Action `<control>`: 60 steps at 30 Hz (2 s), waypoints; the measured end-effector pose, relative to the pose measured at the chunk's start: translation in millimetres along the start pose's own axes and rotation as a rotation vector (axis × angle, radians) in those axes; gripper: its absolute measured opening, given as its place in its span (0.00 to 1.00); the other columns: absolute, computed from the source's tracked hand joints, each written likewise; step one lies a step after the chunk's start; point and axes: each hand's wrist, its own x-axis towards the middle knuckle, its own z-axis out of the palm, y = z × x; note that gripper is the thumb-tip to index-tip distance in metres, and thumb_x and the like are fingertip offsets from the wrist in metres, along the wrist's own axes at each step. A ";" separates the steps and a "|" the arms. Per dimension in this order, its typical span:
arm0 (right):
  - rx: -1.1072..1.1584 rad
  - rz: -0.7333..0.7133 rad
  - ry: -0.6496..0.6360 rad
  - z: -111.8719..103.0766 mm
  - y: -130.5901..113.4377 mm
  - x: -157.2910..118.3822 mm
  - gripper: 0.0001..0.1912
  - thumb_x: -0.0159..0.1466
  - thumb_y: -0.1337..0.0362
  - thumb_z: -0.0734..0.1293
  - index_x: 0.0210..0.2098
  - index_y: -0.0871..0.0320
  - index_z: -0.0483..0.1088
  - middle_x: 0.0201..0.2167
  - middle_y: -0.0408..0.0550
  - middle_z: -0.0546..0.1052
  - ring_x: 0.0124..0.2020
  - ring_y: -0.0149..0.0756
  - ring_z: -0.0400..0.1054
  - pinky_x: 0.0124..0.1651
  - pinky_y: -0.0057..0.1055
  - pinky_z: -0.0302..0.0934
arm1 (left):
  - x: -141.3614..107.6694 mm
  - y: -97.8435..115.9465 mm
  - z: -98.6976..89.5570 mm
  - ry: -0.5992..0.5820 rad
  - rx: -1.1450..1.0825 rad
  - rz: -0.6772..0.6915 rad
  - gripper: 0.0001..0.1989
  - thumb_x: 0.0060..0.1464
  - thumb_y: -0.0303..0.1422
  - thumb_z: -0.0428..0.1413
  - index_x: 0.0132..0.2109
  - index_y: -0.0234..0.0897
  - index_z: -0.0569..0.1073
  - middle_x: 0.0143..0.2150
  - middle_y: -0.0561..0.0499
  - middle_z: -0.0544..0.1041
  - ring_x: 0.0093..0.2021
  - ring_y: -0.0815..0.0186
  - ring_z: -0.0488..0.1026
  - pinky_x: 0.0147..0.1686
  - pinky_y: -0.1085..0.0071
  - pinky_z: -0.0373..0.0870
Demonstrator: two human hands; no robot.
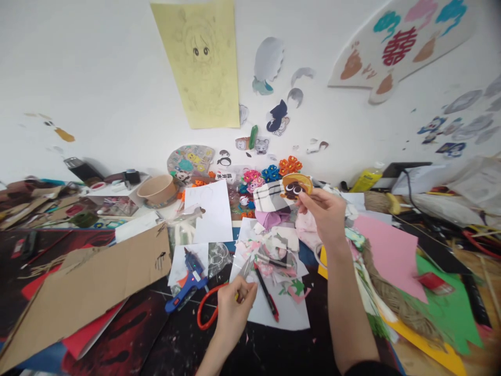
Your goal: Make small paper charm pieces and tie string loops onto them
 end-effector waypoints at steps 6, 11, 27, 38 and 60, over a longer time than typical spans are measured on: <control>-0.022 -0.030 0.048 -6.2 -6.4 0.1 0.08 0.57 0.60 0.73 0.29 0.59 0.76 0.21 0.44 0.76 0.19 0.28 0.66 0.23 0.27 0.60 | -0.7 -7.1 3.4 -0.024 -0.056 -0.042 0.21 0.58 0.41 0.56 0.24 0.38 0.57 0.19 0.59 0.57 0.22 0.73 0.55 0.23 0.76 0.54; -0.113 -0.100 0.211 -25.1 -23.1 -2.7 0.07 0.56 0.61 0.74 0.32 0.58 0.77 0.21 0.42 0.75 0.19 0.29 0.66 0.23 0.27 0.61 | -0.2 -6.8 1.1 -0.080 -0.047 -0.038 0.13 0.59 0.40 0.57 0.30 0.36 0.68 0.23 0.56 0.67 0.25 0.71 0.63 0.28 0.76 0.60; -0.263 -0.187 0.408 -45.3 -46.2 -11.5 0.07 0.56 0.63 0.74 0.28 0.61 0.75 0.21 0.44 0.74 0.20 0.31 0.66 0.25 0.30 0.59 | 5.5 -4.1 8.3 -0.100 0.060 0.075 0.14 0.59 0.39 0.56 0.28 0.37 0.74 0.23 0.52 0.73 0.24 0.68 0.69 0.29 0.74 0.65; -0.288 -0.203 0.349 -41.4 -45.4 -13.2 0.06 0.57 0.61 0.73 0.32 0.57 0.78 0.22 0.42 0.74 0.21 0.31 0.67 0.25 0.30 0.62 | 4.2 -12.0 9.9 -0.048 0.048 0.023 0.21 0.57 0.40 0.57 0.22 0.37 0.61 0.19 0.57 0.63 0.22 0.71 0.64 0.26 0.77 0.60; -0.296 -0.171 0.320 -38.2 -43.9 -11.2 0.08 0.58 0.60 0.73 0.35 0.57 0.78 0.24 0.43 0.76 0.21 0.30 0.67 0.25 0.29 0.65 | 2.7 3.3 32.5 -0.315 0.501 0.346 0.16 0.65 0.33 0.50 0.28 0.37 0.71 0.25 0.52 0.74 0.30 0.66 0.71 0.32 0.71 0.64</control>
